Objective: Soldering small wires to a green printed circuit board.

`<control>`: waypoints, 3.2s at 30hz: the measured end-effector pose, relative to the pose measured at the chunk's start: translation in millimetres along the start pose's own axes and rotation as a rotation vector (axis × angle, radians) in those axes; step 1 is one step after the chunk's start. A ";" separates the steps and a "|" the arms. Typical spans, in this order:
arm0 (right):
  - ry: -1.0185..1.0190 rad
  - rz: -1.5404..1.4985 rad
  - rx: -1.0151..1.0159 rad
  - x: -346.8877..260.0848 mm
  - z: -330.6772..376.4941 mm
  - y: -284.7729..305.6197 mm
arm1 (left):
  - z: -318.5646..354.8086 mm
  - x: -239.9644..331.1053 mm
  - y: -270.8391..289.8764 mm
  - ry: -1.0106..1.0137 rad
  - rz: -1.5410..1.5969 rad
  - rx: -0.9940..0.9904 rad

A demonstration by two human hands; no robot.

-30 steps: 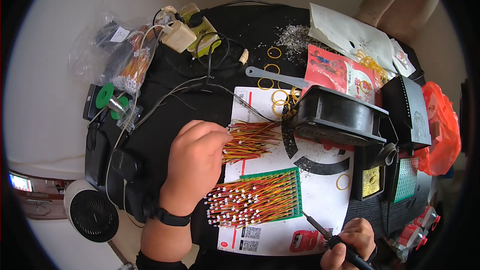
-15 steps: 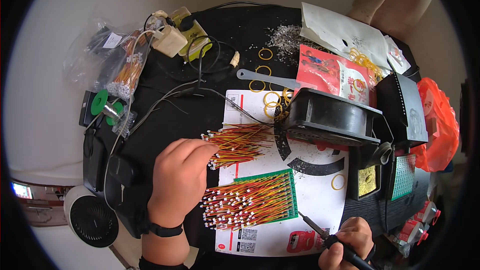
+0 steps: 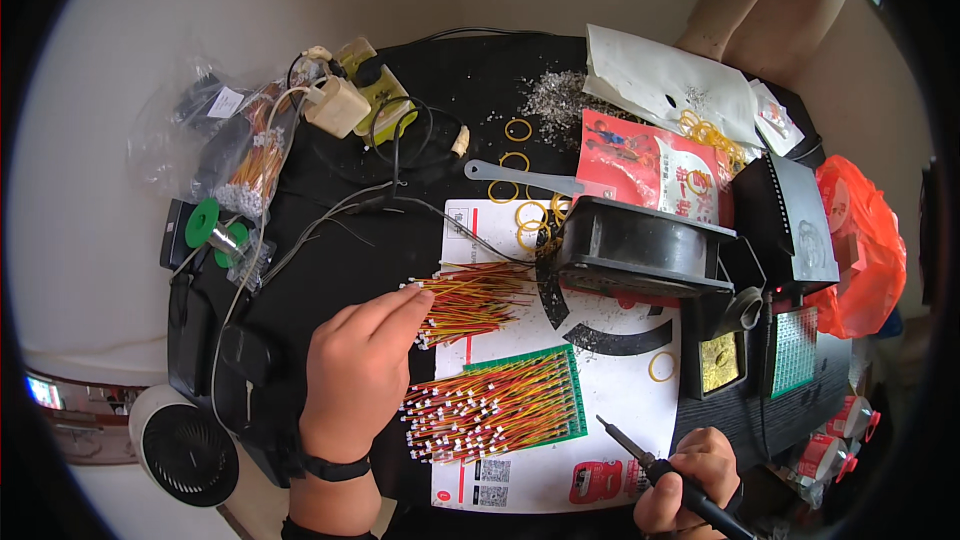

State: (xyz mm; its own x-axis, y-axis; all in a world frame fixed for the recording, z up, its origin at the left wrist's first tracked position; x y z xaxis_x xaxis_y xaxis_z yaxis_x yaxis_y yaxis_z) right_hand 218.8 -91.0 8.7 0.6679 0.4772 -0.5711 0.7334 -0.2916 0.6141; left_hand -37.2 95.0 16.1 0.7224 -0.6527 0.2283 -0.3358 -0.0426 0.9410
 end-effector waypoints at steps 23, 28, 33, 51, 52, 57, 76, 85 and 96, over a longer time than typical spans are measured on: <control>-0.144 -0.120 0.233 4.5 14.4 -18.9 | 21.5 11.2 1.0 0.404 1.475 -0.064; -0.196 0.000 0.302 3.2 8.9 -21.1 | 23.7 23.4 4.3 0.390 1.593 -0.041; -0.217 0.011 0.352 4.5 6.9 -23.6 | 27.9 22.8 6.7 0.343 1.596 -0.070; -0.203 -0.059 0.412 5.5 10.8 -29.5 | 43.1 88.1 -29.4 -0.264 0.698 -0.209; -0.171 -0.057 0.445 7.0 12.1 -33.9 | 43.1 85.0 -32.6 -0.293 0.684 -0.236; -0.086 -0.202 0.313 0.9 -3.8 -13.8 | 28.3 71.4 -22.1 -0.428 0.625 -0.301; -0.126 -0.218 -0.026 0.3 -12.2 1.3 | 38.8 94.8 -19.0 -0.302 0.426 -0.108; -0.187 -0.174 -0.116 -3.6 -15.1 -5.1 | 39.0 88.9 -24.8 -0.218 0.393 -0.184; -0.210 -0.188 -0.173 -1.1 -14.1 -3.6 | 35.9 93.4 -29.1 -0.181 0.416 -0.198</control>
State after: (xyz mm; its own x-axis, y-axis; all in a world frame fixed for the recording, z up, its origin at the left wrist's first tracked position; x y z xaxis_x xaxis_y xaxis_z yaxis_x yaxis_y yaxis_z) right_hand 213.6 -78.8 14.8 0.5475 0.3232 -0.7719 0.8260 -0.0611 0.5603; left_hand 18.4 8.1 1.1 0.4289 -0.7056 0.5641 -0.4393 0.3827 0.8128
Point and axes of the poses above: each hand's wrist, its own z-axis away from the middle knuckle, its own y-axis out of the back of the hand, x = y × z, the point moved 1 cm from there along -z, towards the middle knuckle, and after that the axes turned 9 degrees about -x, right-handed, at the moved point
